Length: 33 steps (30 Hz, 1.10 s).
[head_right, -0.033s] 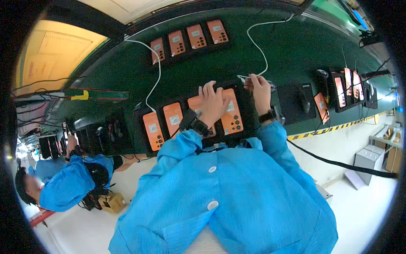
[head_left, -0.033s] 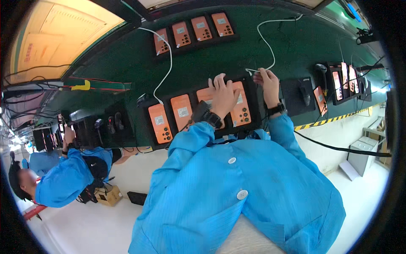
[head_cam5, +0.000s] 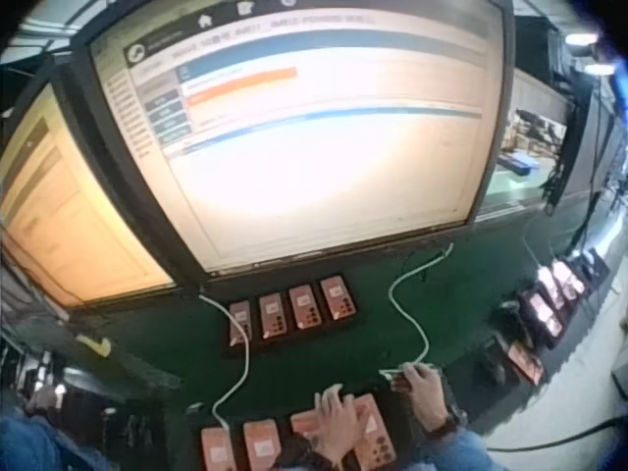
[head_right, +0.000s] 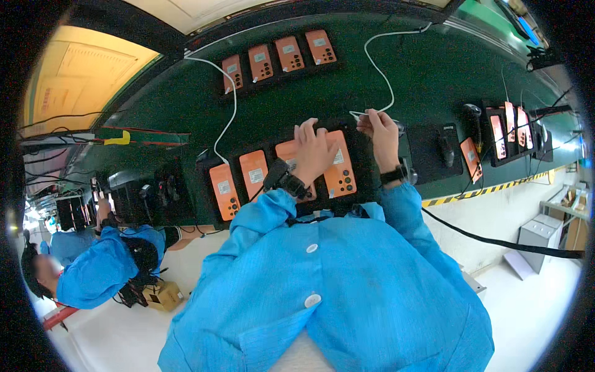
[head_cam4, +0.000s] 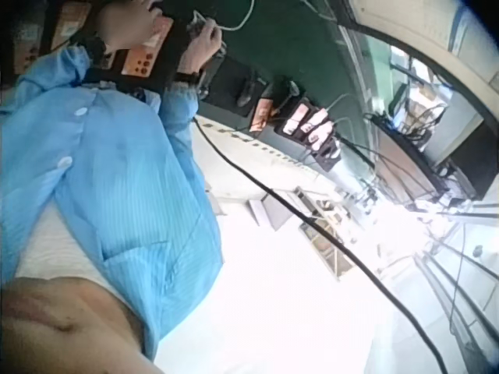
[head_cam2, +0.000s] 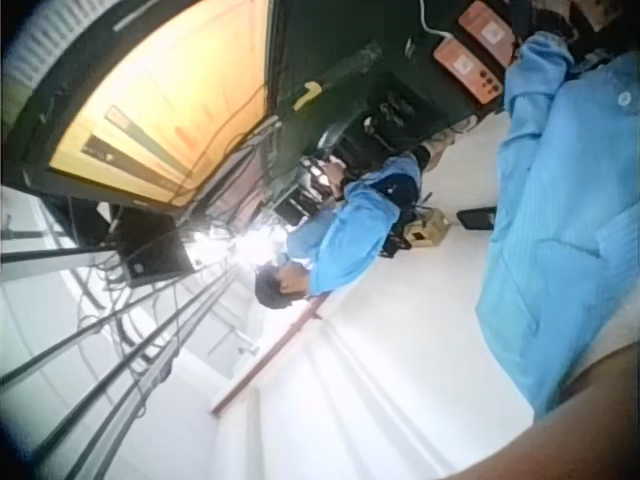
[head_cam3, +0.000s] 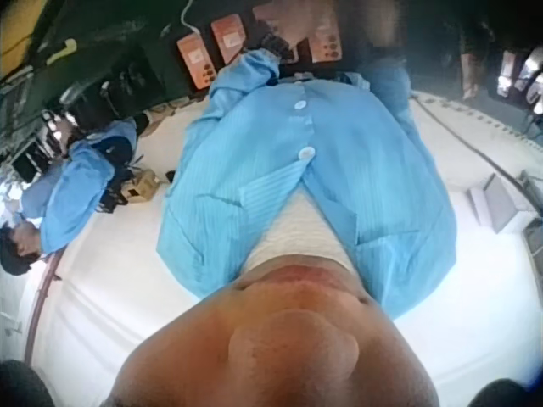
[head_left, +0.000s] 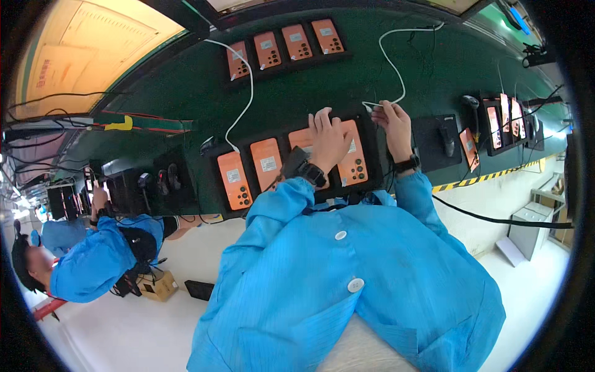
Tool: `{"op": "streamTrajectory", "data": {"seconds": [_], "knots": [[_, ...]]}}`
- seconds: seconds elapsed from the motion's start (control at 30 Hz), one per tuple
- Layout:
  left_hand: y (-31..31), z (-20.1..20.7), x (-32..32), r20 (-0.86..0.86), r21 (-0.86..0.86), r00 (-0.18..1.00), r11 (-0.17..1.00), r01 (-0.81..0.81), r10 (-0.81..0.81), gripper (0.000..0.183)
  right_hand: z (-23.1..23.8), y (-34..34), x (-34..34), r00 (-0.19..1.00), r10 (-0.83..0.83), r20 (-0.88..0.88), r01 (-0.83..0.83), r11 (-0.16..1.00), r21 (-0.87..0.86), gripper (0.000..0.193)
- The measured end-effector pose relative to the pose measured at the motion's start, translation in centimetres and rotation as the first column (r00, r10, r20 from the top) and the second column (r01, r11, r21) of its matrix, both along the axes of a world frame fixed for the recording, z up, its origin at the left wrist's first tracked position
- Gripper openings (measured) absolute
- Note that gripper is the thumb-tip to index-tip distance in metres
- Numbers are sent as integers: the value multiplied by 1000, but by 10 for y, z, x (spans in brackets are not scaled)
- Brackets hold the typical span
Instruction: Scanning barcodes and connecting charging cables to mobile devices on a testing rack in a factory setting.
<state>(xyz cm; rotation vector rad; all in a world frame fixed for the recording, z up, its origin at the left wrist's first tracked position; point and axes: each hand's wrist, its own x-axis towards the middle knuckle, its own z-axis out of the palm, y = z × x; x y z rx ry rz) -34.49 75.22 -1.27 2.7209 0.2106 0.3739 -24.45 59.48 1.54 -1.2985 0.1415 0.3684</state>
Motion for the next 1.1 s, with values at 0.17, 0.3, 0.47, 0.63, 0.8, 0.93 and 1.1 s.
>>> {"op": "streamTrajectory", "data": {"seconds": [0.17,0.3,0.47,0.63,0.8,0.93,1.1], "knots": [[-3,25,-4,-36,-688,999,726,-10,-20,41,56,-6,-22,998,52,-19,-44,954,298,21],[-12,45,-12,72,-775,997,631,36,32,36,76,-10,-38,988,152,-35,-128,916,381,21],[-12,56,-20,26,-788,999,614,37,-26,23,81,-14,-53,980,199,-9,-178,895,410,24],[-17,51,-26,201,-779,979,606,162,-4,23,73,0,-54,558,542,628,-317,839,-443,36],[-18,53,-36,49,-875,998,480,58,-32,27,79,3,-48,659,640,395,-429,751,-502,18],[-18,52,-42,1,-908,998,418,29,-67,27,73,3,-45,649,640,412,-425,754,-501,17],[-18,52,-43,44,-889,998,454,59,-44,26,70,3,-49,716,601,354,-426,779,-460,17]]}}
